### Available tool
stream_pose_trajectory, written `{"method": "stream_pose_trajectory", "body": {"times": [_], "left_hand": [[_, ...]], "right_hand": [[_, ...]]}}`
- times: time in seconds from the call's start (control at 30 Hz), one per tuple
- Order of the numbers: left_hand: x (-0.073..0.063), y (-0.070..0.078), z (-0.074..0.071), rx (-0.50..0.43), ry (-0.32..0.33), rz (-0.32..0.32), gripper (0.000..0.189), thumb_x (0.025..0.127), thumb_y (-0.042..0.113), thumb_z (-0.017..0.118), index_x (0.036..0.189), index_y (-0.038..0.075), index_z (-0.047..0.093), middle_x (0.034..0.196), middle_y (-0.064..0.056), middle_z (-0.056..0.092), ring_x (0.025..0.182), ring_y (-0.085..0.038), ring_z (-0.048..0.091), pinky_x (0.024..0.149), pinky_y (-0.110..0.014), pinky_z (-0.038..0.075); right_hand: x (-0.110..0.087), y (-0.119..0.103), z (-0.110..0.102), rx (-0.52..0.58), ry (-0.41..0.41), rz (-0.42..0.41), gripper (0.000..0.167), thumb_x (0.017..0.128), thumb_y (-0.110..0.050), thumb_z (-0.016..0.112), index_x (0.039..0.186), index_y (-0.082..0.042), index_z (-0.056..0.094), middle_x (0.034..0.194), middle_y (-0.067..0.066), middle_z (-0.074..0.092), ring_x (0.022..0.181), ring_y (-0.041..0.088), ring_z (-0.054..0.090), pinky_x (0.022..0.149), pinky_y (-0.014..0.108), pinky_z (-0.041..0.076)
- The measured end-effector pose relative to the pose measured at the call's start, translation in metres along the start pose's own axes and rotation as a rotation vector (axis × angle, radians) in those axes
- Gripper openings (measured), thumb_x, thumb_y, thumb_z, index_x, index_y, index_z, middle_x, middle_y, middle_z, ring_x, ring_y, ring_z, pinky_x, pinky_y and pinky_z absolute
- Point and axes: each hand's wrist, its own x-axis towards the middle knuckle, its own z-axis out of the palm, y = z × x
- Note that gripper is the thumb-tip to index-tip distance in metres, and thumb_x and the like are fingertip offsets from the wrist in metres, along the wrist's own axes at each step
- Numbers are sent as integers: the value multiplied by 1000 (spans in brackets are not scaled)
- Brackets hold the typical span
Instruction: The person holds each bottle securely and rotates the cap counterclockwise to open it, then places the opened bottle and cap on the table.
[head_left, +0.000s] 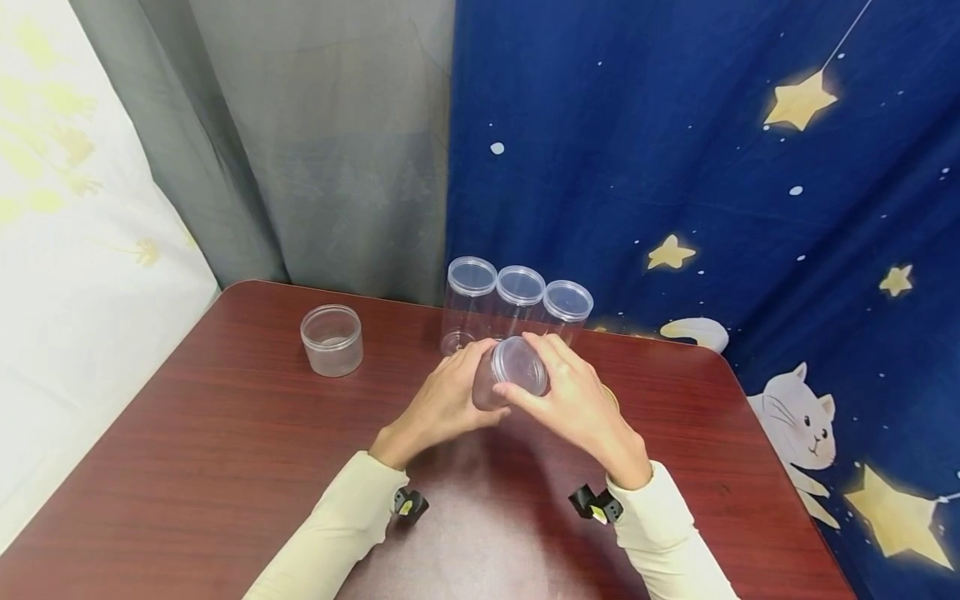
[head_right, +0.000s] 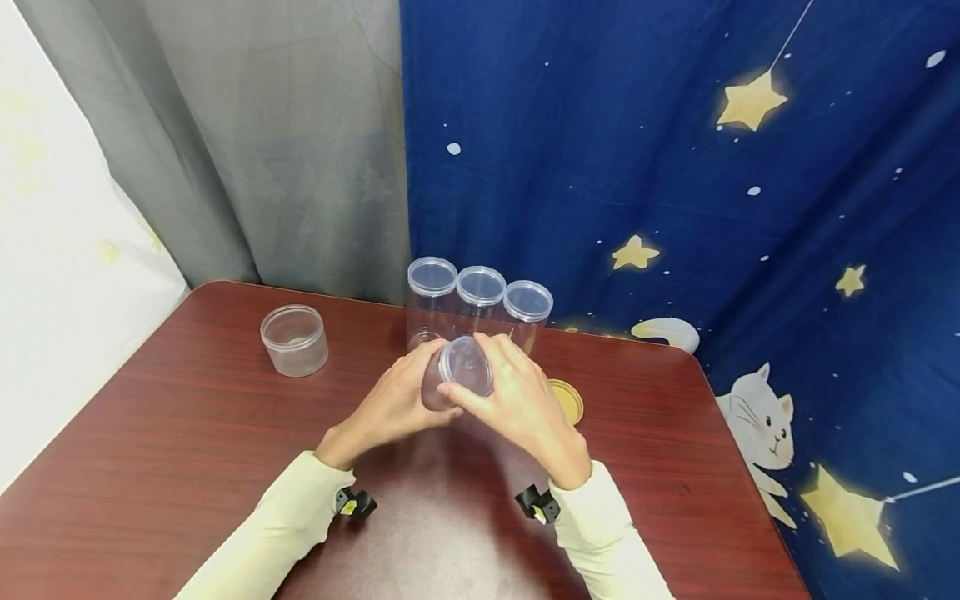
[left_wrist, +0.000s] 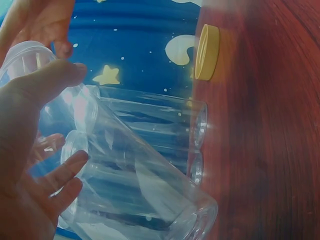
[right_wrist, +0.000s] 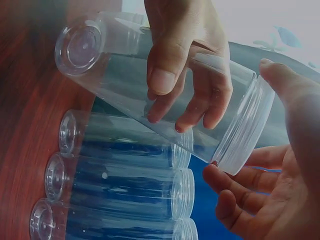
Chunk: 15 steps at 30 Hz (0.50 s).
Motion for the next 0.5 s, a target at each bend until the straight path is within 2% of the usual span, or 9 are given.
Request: {"method": "stream_pose_trajectory", "body": {"times": [0.5], "left_hand": [[-1, -2, -2, -87, -43, -44, 91, 65, 34, 91, 139, 7, 46, 127, -7, 60, 111, -23, 60, 95, -43, 50]], "right_hand": [[-2, 4, -2, 65, 8, -74, 74, 78, -53, 79, 138, -16, 56, 128, 2, 62, 110, 17, 61, 87, 39, 54]]}}
